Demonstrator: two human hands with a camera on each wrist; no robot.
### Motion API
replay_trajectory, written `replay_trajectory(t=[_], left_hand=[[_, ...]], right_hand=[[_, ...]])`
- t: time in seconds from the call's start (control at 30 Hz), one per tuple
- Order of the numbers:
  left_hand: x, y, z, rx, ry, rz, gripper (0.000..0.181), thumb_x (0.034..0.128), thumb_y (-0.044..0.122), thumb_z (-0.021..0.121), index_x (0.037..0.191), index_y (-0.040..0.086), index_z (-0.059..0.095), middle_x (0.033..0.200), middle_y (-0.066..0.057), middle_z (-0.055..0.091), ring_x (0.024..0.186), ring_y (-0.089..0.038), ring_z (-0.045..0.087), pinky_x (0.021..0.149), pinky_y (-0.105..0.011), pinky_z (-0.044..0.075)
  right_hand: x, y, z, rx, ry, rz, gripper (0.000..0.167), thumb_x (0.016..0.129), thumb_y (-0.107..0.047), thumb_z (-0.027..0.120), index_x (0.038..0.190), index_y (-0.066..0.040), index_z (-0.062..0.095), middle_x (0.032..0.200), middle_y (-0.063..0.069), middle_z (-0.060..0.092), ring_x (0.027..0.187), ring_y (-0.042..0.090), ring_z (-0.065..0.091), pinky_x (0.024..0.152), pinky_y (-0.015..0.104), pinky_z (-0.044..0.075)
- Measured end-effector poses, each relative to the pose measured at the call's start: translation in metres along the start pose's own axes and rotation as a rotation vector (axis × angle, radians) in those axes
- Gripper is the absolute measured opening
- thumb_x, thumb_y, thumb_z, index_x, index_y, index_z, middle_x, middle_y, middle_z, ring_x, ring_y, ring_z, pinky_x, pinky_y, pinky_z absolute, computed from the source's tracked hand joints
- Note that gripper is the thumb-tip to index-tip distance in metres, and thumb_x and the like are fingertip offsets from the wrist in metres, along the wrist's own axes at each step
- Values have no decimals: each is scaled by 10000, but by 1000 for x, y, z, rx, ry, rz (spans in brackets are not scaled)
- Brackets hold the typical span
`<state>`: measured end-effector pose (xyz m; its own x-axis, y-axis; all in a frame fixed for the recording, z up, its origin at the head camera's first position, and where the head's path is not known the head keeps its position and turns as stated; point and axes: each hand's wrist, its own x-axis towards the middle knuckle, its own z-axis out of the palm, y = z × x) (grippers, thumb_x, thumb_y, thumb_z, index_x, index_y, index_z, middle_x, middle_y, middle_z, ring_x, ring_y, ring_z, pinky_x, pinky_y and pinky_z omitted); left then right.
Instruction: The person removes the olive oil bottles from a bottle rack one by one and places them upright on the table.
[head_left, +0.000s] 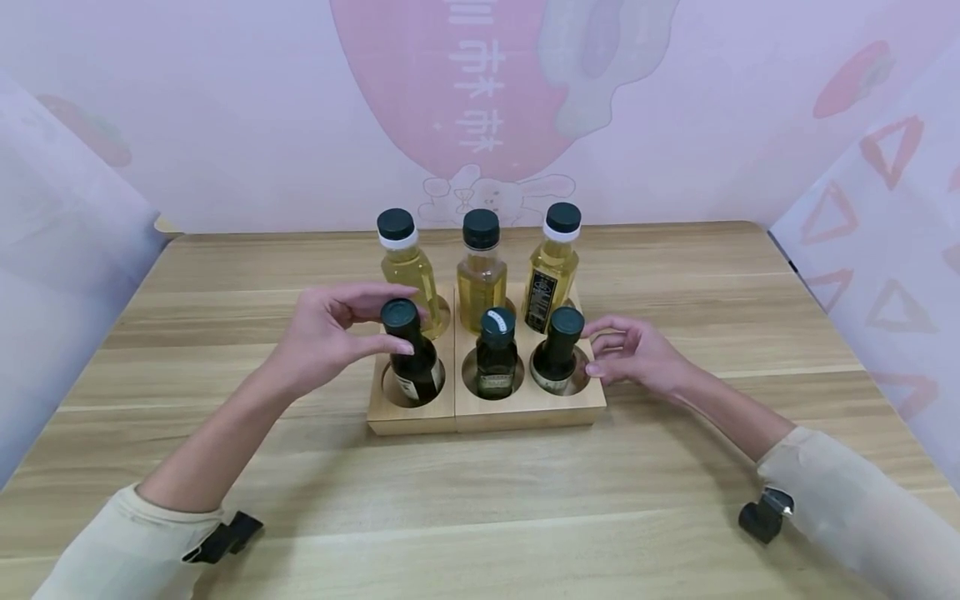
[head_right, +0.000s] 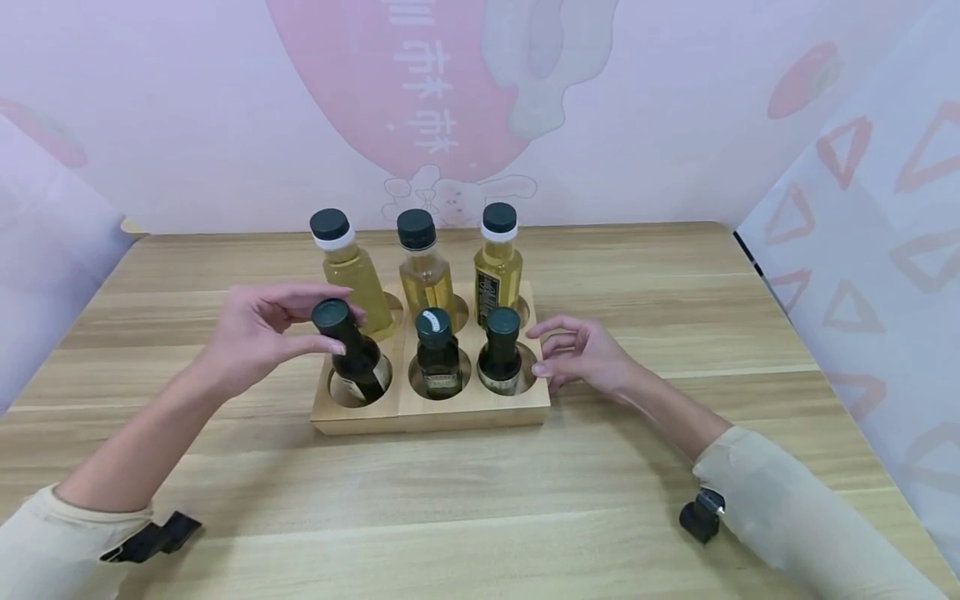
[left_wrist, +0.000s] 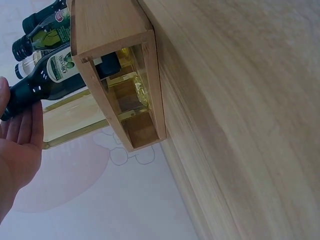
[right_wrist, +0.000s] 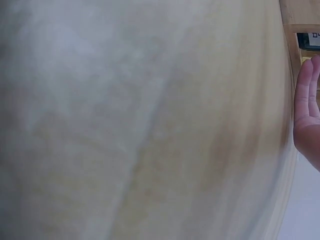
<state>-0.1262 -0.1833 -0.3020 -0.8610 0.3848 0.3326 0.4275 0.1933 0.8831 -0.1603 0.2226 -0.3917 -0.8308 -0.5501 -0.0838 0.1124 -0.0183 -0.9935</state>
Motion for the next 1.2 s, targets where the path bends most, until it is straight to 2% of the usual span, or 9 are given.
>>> replay_trajectory(t=[0.17, 0.27, 0.4, 0.5, 0.87, 1.07, 1.2], left_hand=[[0, 1, 0, -63, 57, 33, 516, 738, -188, 834, 1223, -145, 666, 1023, 14, 800, 941, -125, 769, 811, -239, 620], [1, 1, 0, -104, 80, 35, 514, 732, -209, 825, 1217, -111, 687, 1022, -10, 801, 944, -142, 772, 815, -250, 622], [0, 3, -1, -136, 98, -1, 476, 746, -192, 826, 1175, -4, 742, 1022, -31, 801, 953, -157, 772, 821, -264, 625], [0, 5, -2, -166, 107, -42, 437, 762, -181, 822, 1143, 25, 760, 1011, -37, 802, 947, -164, 773, 824, -272, 626], [2, 14, -2, -305, 100, -141, 398, 820, -198, 760, 1129, 53, 775, 1015, -67, 800, 991, -190, 770, 893, -314, 609], [3, 18, -2, -354, 80, -128, 400, 859, -197, 716, 1167, 53, 767, 1056, -85, 794, 1040, -204, 758, 930, -317, 598], [4, 21, -2, -360, 90, -124, 393, 878, -177, 710, 1196, 48, 761, 1072, -97, 791, 1055, -221, 753, 946, -318, 592]], right_hand=[[0, -1, 1, 7, 0, 4, 377, 853, 48, 800, 1129, -177, 675, 914, 17, 728, 743, 102, 691, 657, 252, 617], [0, -2, 1, 6, 2, 9, 386, 853, 54, 796, 1128, -192, 678, 914, 12, 730, 749, 99, 694, 660, 248, 617], [0, -1, 1, 3, -3, 13, 414, 860, 89, 764, 1130, -214, 683, 910, -3, 730, 751, 90, 691, 663, 239, 613], [1, -1, 0, 4, -10, 14, 418, 864, 98, 750, 1129, -219, 685, 907, -7, 730, 747, 87, 686, 663, 235, 610], [1, -1, -1, -9, -9, 12, 434, 868, 120, 731, 1127, -226, 689, 904, -9, 724, 745, 83, 683, 658, 238, 612], [1, -1, -1, -2, -14, 7, 421, 867, 110, 740, 1134, -211, 690, 897, 2, 720, 732, 94, 682, 652, 250, 613], [1, 0, -1, -2, -14, 8, 424, 868, 122, 731, 1140, -199, 683, 894, 7, 712, 718, 101, 673, 641, 249, 609]])
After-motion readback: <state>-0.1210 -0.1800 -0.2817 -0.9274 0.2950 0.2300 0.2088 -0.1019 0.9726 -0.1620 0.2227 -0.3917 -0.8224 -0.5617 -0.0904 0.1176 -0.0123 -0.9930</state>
